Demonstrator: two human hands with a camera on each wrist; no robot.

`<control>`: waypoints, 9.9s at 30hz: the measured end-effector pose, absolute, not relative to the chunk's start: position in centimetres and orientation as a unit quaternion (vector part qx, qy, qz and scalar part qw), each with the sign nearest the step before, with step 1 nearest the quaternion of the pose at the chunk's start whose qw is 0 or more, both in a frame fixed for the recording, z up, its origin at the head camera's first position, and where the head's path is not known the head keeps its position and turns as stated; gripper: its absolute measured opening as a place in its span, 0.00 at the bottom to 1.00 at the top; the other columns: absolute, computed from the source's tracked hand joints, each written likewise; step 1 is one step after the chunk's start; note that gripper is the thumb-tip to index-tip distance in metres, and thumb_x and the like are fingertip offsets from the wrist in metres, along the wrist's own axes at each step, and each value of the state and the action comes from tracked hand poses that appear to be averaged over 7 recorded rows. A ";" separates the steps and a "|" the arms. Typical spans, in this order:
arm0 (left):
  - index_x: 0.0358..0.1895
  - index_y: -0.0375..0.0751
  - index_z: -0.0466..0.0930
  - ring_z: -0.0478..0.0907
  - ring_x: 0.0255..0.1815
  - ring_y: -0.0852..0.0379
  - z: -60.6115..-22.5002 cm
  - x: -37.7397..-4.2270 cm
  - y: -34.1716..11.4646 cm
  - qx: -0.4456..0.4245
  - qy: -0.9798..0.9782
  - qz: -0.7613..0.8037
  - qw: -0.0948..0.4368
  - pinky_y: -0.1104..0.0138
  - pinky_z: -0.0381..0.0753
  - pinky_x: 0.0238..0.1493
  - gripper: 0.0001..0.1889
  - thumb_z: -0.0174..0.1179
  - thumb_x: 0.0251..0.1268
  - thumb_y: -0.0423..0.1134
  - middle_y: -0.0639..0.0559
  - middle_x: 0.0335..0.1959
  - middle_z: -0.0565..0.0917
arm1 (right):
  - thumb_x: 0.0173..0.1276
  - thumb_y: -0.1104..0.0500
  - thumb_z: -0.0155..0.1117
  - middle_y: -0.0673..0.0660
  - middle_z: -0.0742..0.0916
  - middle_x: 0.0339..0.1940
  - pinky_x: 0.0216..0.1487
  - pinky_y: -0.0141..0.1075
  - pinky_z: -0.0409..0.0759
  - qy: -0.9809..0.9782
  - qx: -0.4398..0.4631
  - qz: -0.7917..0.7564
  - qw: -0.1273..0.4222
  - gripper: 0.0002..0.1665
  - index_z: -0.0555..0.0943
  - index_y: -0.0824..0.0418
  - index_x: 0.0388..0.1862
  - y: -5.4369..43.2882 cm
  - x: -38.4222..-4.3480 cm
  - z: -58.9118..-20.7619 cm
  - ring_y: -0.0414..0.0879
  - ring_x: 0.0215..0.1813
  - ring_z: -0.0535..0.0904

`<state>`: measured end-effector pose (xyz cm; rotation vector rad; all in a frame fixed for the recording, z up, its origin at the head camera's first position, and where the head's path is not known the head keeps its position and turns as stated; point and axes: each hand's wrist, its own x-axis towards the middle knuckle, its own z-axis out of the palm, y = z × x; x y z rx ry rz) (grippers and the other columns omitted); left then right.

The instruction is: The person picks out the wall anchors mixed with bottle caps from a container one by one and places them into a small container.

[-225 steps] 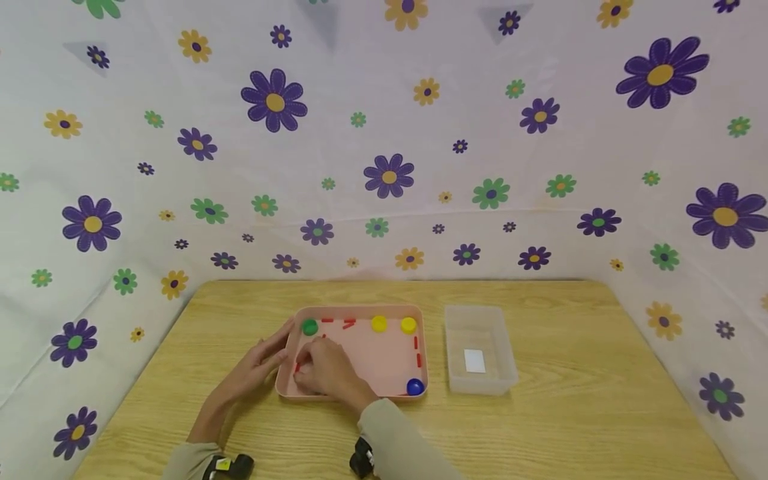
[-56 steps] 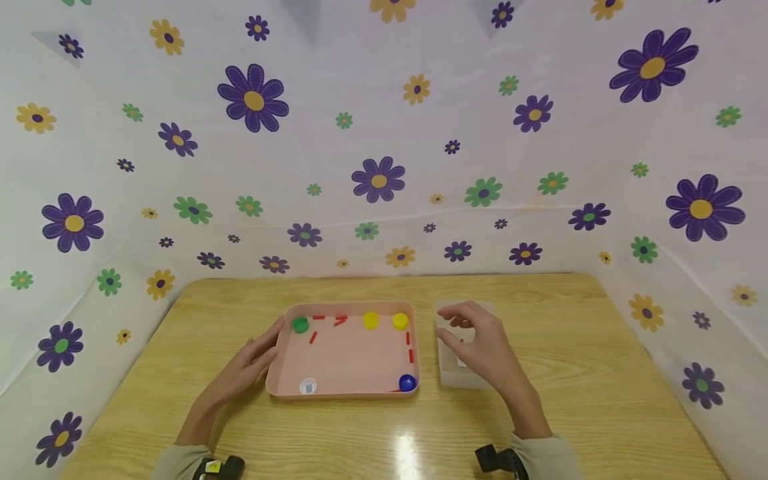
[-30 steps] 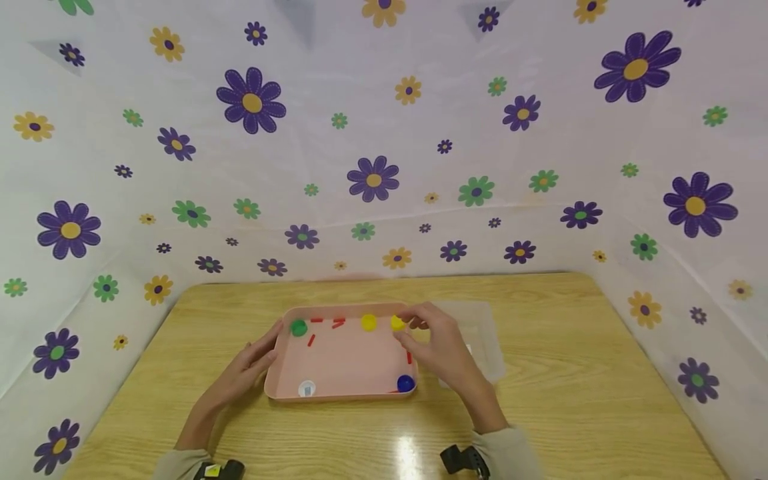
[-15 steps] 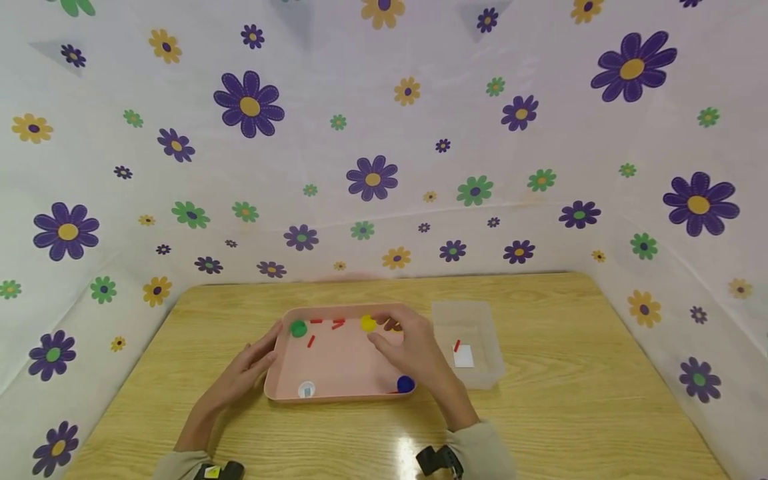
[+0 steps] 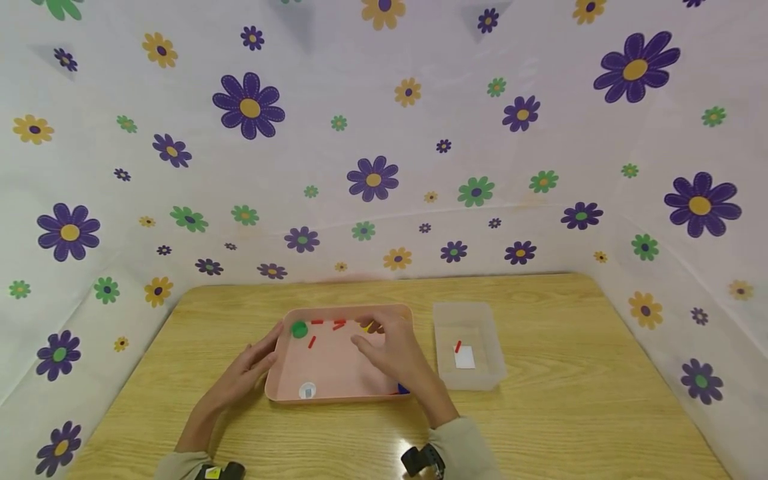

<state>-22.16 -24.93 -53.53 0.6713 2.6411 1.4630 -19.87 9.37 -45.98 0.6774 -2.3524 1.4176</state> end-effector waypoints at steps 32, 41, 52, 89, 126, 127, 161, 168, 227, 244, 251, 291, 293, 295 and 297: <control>0.83 0.43 0.54 0.50 0.81 0.35 -54.0 -21.9 -24.9 0.227 0.854 0.469 0.010 0.27 0.23 0.70 0.30 0.49 0.83 0.37 0.42 0.83 0.55 | 0.67 0.59 0.75 0.48 0.85 0.43 0.51 0.39 0.82 -0.835 0.201 0.508 0.069 0.14 0.84 0.57 0.50 4.7 -21.4 -48.9 0.52 0.47 0.82; 0.83 0.42 0.54 0.51 0.81 0.35 -53.8 -22.1 -24.9 0.234 0.853 0.467 0.007 0.27 0.23 0.70 0.30 0.48 0.83 0.36 0.42 0.82 0.55 | 0.69 0.57 0.73 0.56 0.87 0.50 0.51 0.38 0.83 -0.840 0.195 0.504 0.048 0.18 0.84 0.58 0.56 3.2 -22.1 -49.1 0.46 0.48 0.81; 0.83 0.44 0.54 0.50 0.82 0.36 -53.8 -22.2 -25.0 0.238 0.847 0.476 0.011 0.28 0.21 0.70 0.30 0.48 0.84 0.36 0.44 0.83 0.55 | 0.68 0.59 0.73 0.55 0.87 0.50 0.50 0.38 0.83 -0.849 0.184 0.495 0.019 0.19 0.84 0.62 0.57 1.7 -23.0 -49.8 0.47 0.49 0.81; 0.83 0.42 0.54 0.50 0.82 0.37 -53.9 -22.2 -24.9 0.231 0.842 0.488 0.015 0.28 0.21 0.70 0.30 0.49 0.83 0.36 0.43 0.82 0.57 | 0.64 0.60 0.74 0.57 0.85 0.46 0.60 0.45 0.79 -0.909 0.174 0.376 0.047 0.13 0.84 0.64 0.45 -1.5 -24.9 -52.1 0.52 0.50 0.79; 0.83 0.44 0.54 0.51 0.82 0.37 -53.5 -22.2 -24.9 0.227 0.850 0.474 0.012 0.27 0.22 0.70 0.30 0.49 0.84 0.38 0.44 0.82 0.56 | 0.69 0.57 0.71 0.54 0.84 0.43 0.54 0.40 0.78 -0.886 0.179 0.426 0.037 0.08 0.84 0.59 0.41 -0.4 -24.2 -51.7 0.46 0.47 0.75; 0.83 0.44 0.54 0.50 0.82 0.37 -53.5 -22.2 -24.9 0.228 0.850 0.475 0.012 0.27 0.22 0.70 0.30 0.48 0.84 0.37 0.44 0.82 0.56 | 0.69 0.57 0.71 0.54 0.84 0.43 0.54 0.40 0.79 -0.885 0.181 0.427 0.038 0.08 0.84 0.59 0.42 -0.3 -24.2 -51.8 0.46 0.47 0.75; 0.83 0.43 0.53 0.51 0.81 0.36 -54.1 -22.5 -25.3 0.235 0.850 0.471 0.014 0.26 0.22 0.69 0.30 0.48 0.84 0.37 0.43 0.83 0.55 | 0.66 0.56 0.77 0.54 0.88 0.43 0.45 0.36 0.84 -0.866 0.211 0.445 0.083 0.12 0.85 0.60 0.44 3.1 -21.1 -48.1 0.49 0.45 0.83; 0.83 0.44 0.54 0.50 0.82 0.37 -54.0 -22.5 -25.1 0.232 0.847 0.477 0.016 0.28 0.22 0.70 0.30 0.48 0.84 0.38 0.45 0.83 0.55 | 0.63 0.59 0.79 0.49 0.87 0.40 0.46 0.39 0.85 -0.857 0.217 0.453 0.118 0.12 0.86 0.58 0.43 3.9 -20.4 -47.8 0.49 0.42 0.84; 0.83 0.41 0.53 0.52 0.81 0.36 -54.2 -20.2 -23.8 0.217 0.856 0.470 -0.002 0.27 0.22 0.70 0.30 0.49 0.83 0.36 0.43 0.82 0.56 | 0.58 0.65 0.81 0.54 0.87 0.41 0.46 0.38 0.85 -0.859 0.174 0.403 0.262 0.16 0.87 0.62 0.45 18.6 -17.9 -44.5 0.46 0.41 0.83; 0.83 0.41 0.53 0.52 0.81 0.36 -53.6 -20.8 -23.6 0.206 0.859 0.469 0.003 0.27 0.23 0.70 0.31 0.50 0.83 0.37 0.43 0.82 0.55 | 0.63 0.63 0.78 0.58 0.88 0.44 0.48 0.20 0.77 -0.876 0.123 0.407 0.230 0.15 0.86 0.65 0.47 22.7 -20.1 -45.0 0.51 0.43 0.83; 0.83 0.42 0.53 0.52 0.81 0.36 -53.8 -20.7 -23.5 0.206 0.860 0.466 0.002 0.27 0.23 0.70 0.31 0.50 0.83 0.38 0.43 0.82 0.55 | 0.62 0.62 0.78 0.59 0.88 0.43 0.48 0.31 0.84 -0.884 0.112 0.399 0.215 0.15 0.86 0.66 0.46 23.9 -20.2 -45.8 0.54 0.43 0.85; 0.83 0.42 0.52 0.50 0.82 0.36 -54.2 -20.2 -23.4 0.199 0.863 0.465 -0.008 0.28 0.23 0.70 0.31 0.49 0.83 0.38 0.41 0.83 0.54 | 0.65 0.66 0.75 0.62 0.88 0.46 0.51 0.53 0.85 -0.901 0.129 0.377 0.170 0.15 0.85 0.67 0.49 24.6 -20.2 -45.7 0.56 0.46 0.84; 0.83 0.41 0.52 0.50 0.82 0.36 -54.3 -20.2 -23.4 0.199 0.863 0.465 -0.007 0.28 0.23 0.71 0.31 0.49 0.83 0.38 0.42 0.83 0.54 | 0.65 0.65 0.75 0.62 0.88 0.46 0.52 0.53 0.85 -0.902 0.131 0.377 0.167 0.15 0.85 0.67 0.50 24.3 -20.1 -45.5 0.56 0.47 0.84; 0.83 0.42 0.52 0.51 0.81 0.36 -54.3 -20.3 -23.4 0.200 0.862 0.466 -0.008 0.28 0.23 0.70 0.31 0.49 0.83 0.38 0.42 0.83 0.54 | 0.65 0.65 0.76 0.61 0.88 0.46 0.51 0.53 0.85 -0.903 0.134 0.373 0.168 0.16 0.85 0.66 0.50 23.9 -20.0 -45.5 0.55 0.47 0.84; 0.83 0.42 0.53 0.51 0.81 0.36 -54.4 -20.4 -23.4 0.201 0.860 0.468 -0.008 0.28 0.22 0.70 0.31 0.49 0.83 0.38 0.42 0.83 0.54 | 0.64 0.65 0.77 0.60 0.88 0.46 0.51 0.53 0.86 -0.901 0.141 0.372 0.172 0.16 0.85 0.65 0.50 23.4 -19.9 -45.5 0.54 0.46 0.84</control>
